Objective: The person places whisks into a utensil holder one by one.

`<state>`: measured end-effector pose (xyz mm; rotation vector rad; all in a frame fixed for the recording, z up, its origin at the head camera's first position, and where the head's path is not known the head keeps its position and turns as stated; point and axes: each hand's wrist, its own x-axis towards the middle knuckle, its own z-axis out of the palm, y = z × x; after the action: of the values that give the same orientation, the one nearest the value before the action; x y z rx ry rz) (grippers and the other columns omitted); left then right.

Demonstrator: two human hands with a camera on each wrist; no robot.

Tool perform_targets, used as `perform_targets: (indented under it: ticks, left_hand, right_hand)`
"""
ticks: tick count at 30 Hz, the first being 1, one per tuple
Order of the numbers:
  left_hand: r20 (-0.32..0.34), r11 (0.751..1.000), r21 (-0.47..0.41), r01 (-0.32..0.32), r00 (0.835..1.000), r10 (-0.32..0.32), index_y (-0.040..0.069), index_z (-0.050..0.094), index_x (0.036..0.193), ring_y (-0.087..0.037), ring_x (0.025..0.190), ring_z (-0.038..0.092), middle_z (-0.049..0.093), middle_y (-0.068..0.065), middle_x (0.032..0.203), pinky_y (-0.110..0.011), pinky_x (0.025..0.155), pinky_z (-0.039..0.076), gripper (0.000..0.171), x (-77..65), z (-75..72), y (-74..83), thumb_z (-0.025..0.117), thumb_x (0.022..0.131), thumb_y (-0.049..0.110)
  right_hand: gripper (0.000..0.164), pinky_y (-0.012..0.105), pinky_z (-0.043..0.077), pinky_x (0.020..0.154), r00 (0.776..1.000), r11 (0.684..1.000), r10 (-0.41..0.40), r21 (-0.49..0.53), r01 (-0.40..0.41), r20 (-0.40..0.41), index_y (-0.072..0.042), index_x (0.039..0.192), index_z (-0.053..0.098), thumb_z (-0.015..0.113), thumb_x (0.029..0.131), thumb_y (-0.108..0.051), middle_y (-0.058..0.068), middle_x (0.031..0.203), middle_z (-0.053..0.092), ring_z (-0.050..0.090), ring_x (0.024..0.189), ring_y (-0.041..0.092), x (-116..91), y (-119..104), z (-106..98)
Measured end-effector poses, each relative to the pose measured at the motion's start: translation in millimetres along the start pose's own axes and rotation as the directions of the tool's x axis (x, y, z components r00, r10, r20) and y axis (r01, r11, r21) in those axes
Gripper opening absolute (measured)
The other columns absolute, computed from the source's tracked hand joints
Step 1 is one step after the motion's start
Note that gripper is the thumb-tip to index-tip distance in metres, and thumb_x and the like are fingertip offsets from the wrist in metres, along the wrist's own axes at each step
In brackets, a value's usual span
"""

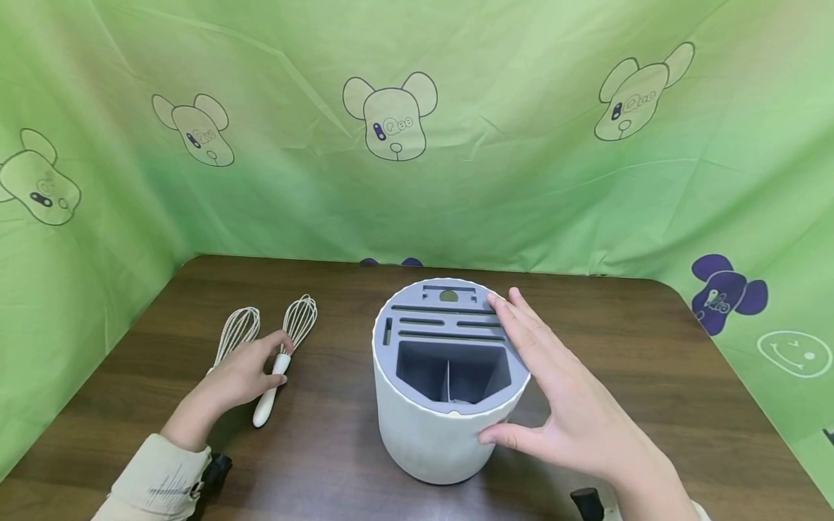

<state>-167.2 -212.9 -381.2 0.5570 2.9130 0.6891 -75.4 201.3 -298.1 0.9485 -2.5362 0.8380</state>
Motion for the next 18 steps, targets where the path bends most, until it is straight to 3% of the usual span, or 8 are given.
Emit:
perform_targets:
  ticks: [6,11,15,18]
  left_hand:
    - [-0.001,0.998,-0.046,0.043,0.999,-0.043,0.005,0.05,0.118,-0.016,0.077,0.063,0.07,-0.004,0.087,-0.036,0.072,0.049,0.047,-1.5,-1.4,-0.2,0.079,0.081,0.005]
    - [0.014,0.997,-0.04,0.067,0.998,-0.066,-0.009,0.049,0.121,-0.011,0.068,0.056,0.063,-0.001,0.076,-0.032,0.067,0.047,0.054,-0.8,-2.2,-1.2,0.079,0.08,0.008]
    - [0.015,0.999,-0.008,0.045,0.999,-0.045,-0.013,0.058,0.114,-0.009,0.064,0.053,0.062,0.002,0.068,-0.028,0.062,0.046,0.047,1.0,-2.4,-4.0,0.079,0.078,0.01]
    - [0.045,0.998,-0.048,0.03,0.999,-0.028,-0.012,0.062,0.107,-0.007,0.058,0.05,0.059,0.004,0.06,-0.025,0.056,0.042,0.037,2.4,-2.5,-6.3,0.077,0.079,0.008]
  right_hand:
    - [0.119,0.018,0.01,0.123,1.0,1.0,-0.004,0.001,0.004,-0.003,-0.006,0.158,0.022,0.083,0.07,-0.058,0.007,0.165,0.025,0.011,0.156,0.025,-0.2,0.5,0.6]
    - [0.119,0.018,0.01,0.123,0.999,1.0,-0.025,-0.007,0.025,-0.02,-0.006,0.157,0.023,0.084,0.069,-0.057,0.008,0.165,0.025,0.012,0.156,0.025,0.0,0.7,1.1]
    - [0.119,0.018,0.01,0.123,1.0,1.0,-0.016,-0.006,0.016,-0.009,-0.006,0.158,0.022,0.083,0.07,-0.058,0.007,0.165,0.025,0.011,0.156,0.026,-0.1,0.6,1.0]
    - [0.119,0.018,0.01,0.123,1.0,1.0,-0.006,-0.002,0.006,0.0,-0.006,0.158,0.022,0.082,0.07,-0.059,0.007,0.165,0.025,0.01,0.156,0.026,-0.1,0.7,0.8]
